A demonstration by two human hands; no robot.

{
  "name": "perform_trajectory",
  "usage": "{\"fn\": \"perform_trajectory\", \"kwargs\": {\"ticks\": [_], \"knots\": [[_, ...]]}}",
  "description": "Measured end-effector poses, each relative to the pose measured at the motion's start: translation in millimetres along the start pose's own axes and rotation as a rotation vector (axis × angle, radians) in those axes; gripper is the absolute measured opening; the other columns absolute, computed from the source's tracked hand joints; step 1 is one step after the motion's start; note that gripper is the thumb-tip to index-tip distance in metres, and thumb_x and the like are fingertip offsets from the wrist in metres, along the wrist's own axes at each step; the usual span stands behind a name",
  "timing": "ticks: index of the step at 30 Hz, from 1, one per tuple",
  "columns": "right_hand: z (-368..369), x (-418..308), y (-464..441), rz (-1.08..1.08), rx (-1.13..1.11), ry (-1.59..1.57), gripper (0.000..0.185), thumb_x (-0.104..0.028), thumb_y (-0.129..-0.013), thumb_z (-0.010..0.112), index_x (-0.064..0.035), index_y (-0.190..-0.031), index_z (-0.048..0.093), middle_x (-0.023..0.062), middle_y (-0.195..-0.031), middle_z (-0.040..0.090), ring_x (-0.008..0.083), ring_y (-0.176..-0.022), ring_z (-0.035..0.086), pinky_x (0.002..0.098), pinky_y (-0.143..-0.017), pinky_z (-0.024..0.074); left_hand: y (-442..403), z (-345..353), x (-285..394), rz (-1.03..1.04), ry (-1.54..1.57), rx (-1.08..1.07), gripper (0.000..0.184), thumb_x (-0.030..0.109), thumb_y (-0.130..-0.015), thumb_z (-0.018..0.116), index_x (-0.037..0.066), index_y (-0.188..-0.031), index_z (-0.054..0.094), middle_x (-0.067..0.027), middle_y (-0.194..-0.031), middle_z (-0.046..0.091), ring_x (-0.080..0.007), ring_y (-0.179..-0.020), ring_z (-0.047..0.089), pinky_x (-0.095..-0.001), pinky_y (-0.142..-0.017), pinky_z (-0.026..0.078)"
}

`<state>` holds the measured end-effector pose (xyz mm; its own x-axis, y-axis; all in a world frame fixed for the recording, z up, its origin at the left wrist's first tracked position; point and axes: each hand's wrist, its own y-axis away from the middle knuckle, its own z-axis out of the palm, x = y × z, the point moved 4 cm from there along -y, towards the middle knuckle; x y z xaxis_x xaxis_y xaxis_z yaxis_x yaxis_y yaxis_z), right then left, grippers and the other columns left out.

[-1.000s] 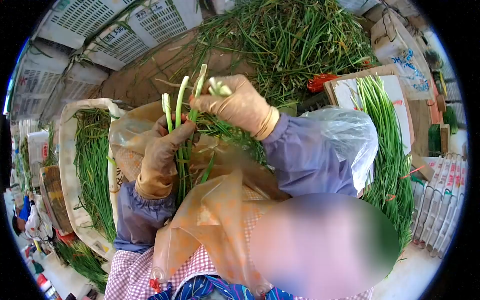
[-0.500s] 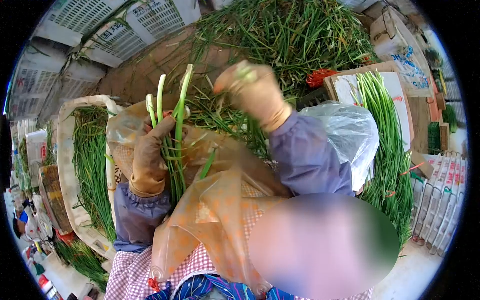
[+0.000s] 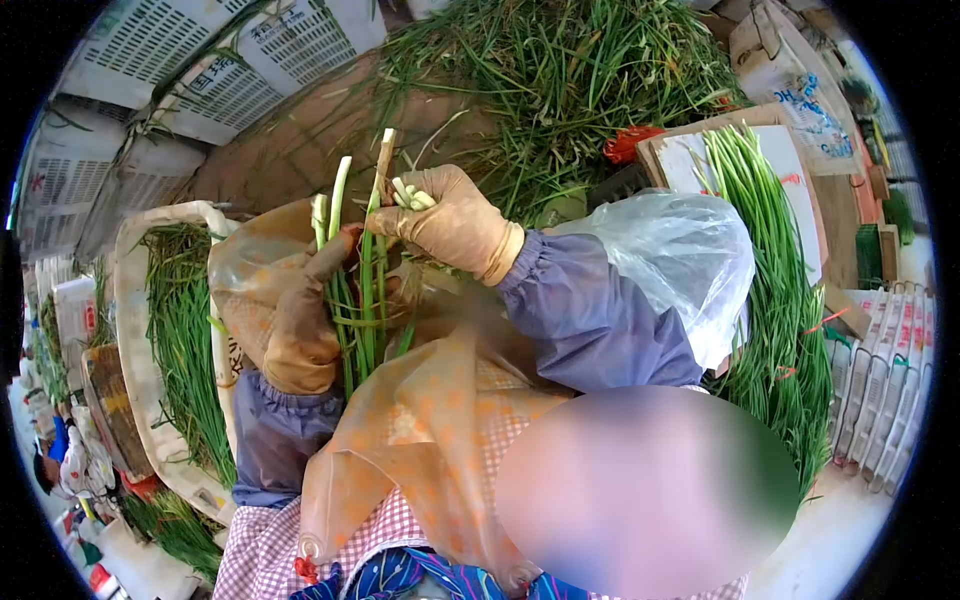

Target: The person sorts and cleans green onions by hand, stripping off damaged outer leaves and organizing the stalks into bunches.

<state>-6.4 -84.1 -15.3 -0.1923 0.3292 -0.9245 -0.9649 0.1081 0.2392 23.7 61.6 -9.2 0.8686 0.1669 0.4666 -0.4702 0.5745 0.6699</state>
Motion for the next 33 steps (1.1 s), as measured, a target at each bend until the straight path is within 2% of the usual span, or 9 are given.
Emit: {"fn": "perform_trajectory", "kwargs": {"ticks": [13, 17, 19, 21, 23, 26, 28, 29, 33], "knots": [[-40, -25, -2, -0.144, 0.059, 0.286, 0.01, -0.01, -0.081, 0.065, -0.0006, -0.085, 0.066, 0.0028, -0.072, 0.062, 0.0082, -0.064, 0.053, 0.0233, -0.056, 0.0455, -3, -26, 6, 0.247, -0.265, 0.11, 0.027, 0.005, -0.076, 0.069, 0.001, -0.097, 0.054, -0.0078, -0.08, 0.062, -0.0159, -0.067, 0.062, -0.0273, -0.057, 0.052], [-119, -23, -24, -0.267, 0.68, 0.307, 0.01, -0.011, -0.079, 0.067, -0.0023, -0.086, 0.068, 0.0012, -0.07, 0.061, 0.0075, -0.061, 0.053, 0.0214, -0.054, 0.0437, -3, -32, 6, 0.188, -0.177, 0.064, 0.018, 0.004, -0.08, 0.063, 0.001, -0.096, 0.057, -0.0105, -0.081, 0.065, -0.0187, -0.067, 0.065, -0.0288, -0.057, 0.056], [-140, -20, -25, -0.174, 0.783, 0.342, 0.015, -0.014, -0.079, 0.068, -0.0016, -0.088, 0.068, 0.0052, -0.077, 0.066, 0.0125, -0.069, 0.058, 0.0262, -0.063, 0.0476, 0, -34, 7, 0.155, -0.153, 0.05, 0.018, 0.004, -0.08, 0.063, 0.001, -0.097, 0.057, -0.0102, -0.081, 0.065, -0.019, -0.066, 0.065, -0.0289, -0.056, 0.056], [-149, -24, -24, -0.137, 0.801, 0.491, 0.012, -0.014, -0.083, 0.065, -0.0051, -0.09, 0.069, 0.0029, -0.079, 0.067, 0.0053, -0.052, 0.05, 0.0209, -0.048, 0.04, 0, -36, 9, 0.125, -0.126, 0.04, 0.019, 0.005, -0.08, 0.063, 0.002, -0.097, 0.057, -0.0098, -0.08, 0.065, -0.0194, -0.066, 0.065, -0.0289, -0.056, 0.057], [-109, -8, -30, -0.351, 0.479, 1.149, 0.035, -0.014, -0.082, 0.066, -0.0061, -0.116, 0.059, 0.0053, -0.087, 0.068, 0.0122, -0.08, 0.061, 0.025, -0.075, 0.0485, 0, -39, 8, 0.127, -0.072, 0.036, 0.018, 0.005, -0.079, 0.063, 0.002, -0.097, 0.057, -0.009, -0.08, 0.065, -0.0192, -0.065, 0.065, -0.0294, -0.054, 0.057], [-74, -14, -23, -0.609, 0.361, 1.044, 0.042, -0.013, -0.084, 0.065, -0.0063, -0.124, 0.053, 0.002, -0.077, 0.065, 0.0085, -0.062, 0.057, 0.0232, -0.058, 0.0476, 7, -33, 9, 0.097, -0.11, 0.056, 0.018, 0.005, -0.08, 0.063, 0.002, -0.096, 0.057, -0.0085, -0.078, 0.064, -0.0186, -0.065, 0.065, -0.029, -0.053, 0.057], [-55, -35, -13, -0.213, 0.228, 0.252, 0.032, -0.017, -0.087, 0.062, -0.0061, -0.117, 0.058, -0.0031, -0.061, 0.056, 0.0041, -0.045, 0.043, 0.0209, -0.04, 0.035, 7, -30, 10, 0.127, -0.155, 0.073, 0.018, 0.004, -0.079, 0.063, 0.001, -0.096, 0.057, -0.0073, -0.077, 0.063, -0.0164, -0.062, 0.063, -0.027, -0.052, 0.054], [-63, -38, -14, -0.075, 0.234, 0.17, 0.026, -0.021, -0.089, 0.059, -0.0065, -0.111, 0.062, -0.0077, -0.051, 0.043, 0.0013, -0.038, 0.03, 0.0196, -0.035, 0.0204, 7, -28, 12, 0.159, -0.203, 0.084, 0.019, 0.003, -0.079, 0.063, 0.0, -0.096, 0.057, -0.0061, -0.076, 0.063, -0.0143, -0.059, 0.062, -0.025, -0.051, 0.052], [-33, -32, -16, -0.056, 0.214, 0.174, 0.022, -0.024, -0.088, 0.06, -0.0055, -0.1, 0.065, -0.0071, -0.05, 0.043, 0.0027, -0.037, 0.033, 0.0202, -0.034, 0.0238, 0, -21, 4, 0.198, -0.3, 0.072, 0.023, 0.002, -0.078, 0.065, -0.001, -0.099, 0.056, -0.0052, -0.077, 0.061, -0.0139, -0.06, 0.06, -0.0262, -0.054, 0.052]]}}
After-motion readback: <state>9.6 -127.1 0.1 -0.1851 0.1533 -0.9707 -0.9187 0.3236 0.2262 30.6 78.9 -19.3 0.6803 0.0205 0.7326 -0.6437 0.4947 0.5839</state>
